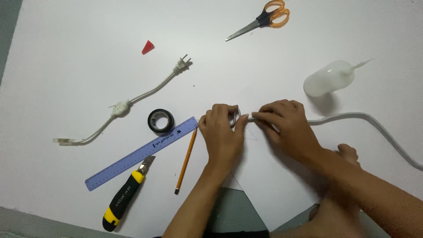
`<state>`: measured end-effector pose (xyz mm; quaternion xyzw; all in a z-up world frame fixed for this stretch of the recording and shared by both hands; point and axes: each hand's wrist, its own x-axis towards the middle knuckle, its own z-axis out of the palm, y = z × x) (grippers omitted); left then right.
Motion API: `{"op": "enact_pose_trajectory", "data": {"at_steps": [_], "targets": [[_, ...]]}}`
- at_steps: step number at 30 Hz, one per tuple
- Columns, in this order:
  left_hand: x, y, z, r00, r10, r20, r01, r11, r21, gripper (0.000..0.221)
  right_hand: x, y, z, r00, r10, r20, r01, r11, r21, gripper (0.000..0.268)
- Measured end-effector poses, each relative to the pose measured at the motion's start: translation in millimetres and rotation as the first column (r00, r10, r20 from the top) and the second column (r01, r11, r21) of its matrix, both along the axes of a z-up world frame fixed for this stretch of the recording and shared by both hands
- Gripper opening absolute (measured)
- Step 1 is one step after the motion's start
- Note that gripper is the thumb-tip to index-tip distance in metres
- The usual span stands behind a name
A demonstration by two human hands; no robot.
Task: The person is gluing a white electrical cable onto a white board, carefully following a star-shaped outline drawn on the surface. They apply glue from a small bottle and then press the cable into place with their fingers.
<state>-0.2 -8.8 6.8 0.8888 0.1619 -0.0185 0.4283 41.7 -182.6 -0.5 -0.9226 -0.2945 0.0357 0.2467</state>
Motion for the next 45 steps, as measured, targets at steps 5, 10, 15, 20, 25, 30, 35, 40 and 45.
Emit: {"op": "enact_pose_trajectory", "data": {"at_steps": [5,10,15,20,25,30,35,40,45], "targets": [[1.1,1.8,-2.1,1.0,0.003,0.001,-0.003,1.0,-0.021,0.026,-5.5,3.7,0.5,1.0,-0.004,-0.002,0.004,1.0,-0.027,0.024],[2.0,2.9,2.3,1.0,0.006,-0.02,-0.007,0.999,-0.042,0.026,-9.6,1.6,0.8,0.999,-0.007,0.042,0.009,0.999,-0.042,0.026],[1.3,5.0,7.6,1.0,-0.009,-0.026,0.008,0.999,-0.04,0.028,-16.8,-0.1,-4.7,0.979,0.106,0.174,-0.077,0.983,-0.165,0.037],[0.5,4.4,0.2,1.0,-0.011,-0.013,0.011,1.0,-0.014,0.028,-16.8,13.8,-4.3,0.965,0.142,0.219,-0.102,0.977,-0.185,0.039],[0.5,0.8,-2.6,1.0,-0.005,-0.026,0.004,1.0,-0.024,0.03,-13.6,23.5,2.6,0.965,0.142,0.22,-0.096,0.973,-0.211,0.03],[1.6,3.9,-11.6,1.0,-0.005,-0.007,0.005,1.0,0.018,0.033,-12.9,24.1,3.7,0.982,0.129,0.137,-0.093,0.967,-0.239,0.033],[1.8,1.8,-5.6,1.0,0.002,0.003,-0.002,1.0,0.027,0.037,-12.1,22.5,7.1,0.989,0.097,0.111,-0.072,0.975,-0.209,0.034],[3.2,2.5,2.8,1.0,0.014,-0.013,-0.014,1.0,-0.004,0.042,-6.6,10.9,16.8,0.998,0.045,0.043,-0.039,0.989,-0.145,0.032],[4.2,5.6,6.8,0.998,0.015,-0.064,-0.018,0.999,-0.048,0.045,-12.1,-0.4,1.9,0.993,0.078,0.084,-0.07,0.993,-0.099,0.047]]}}
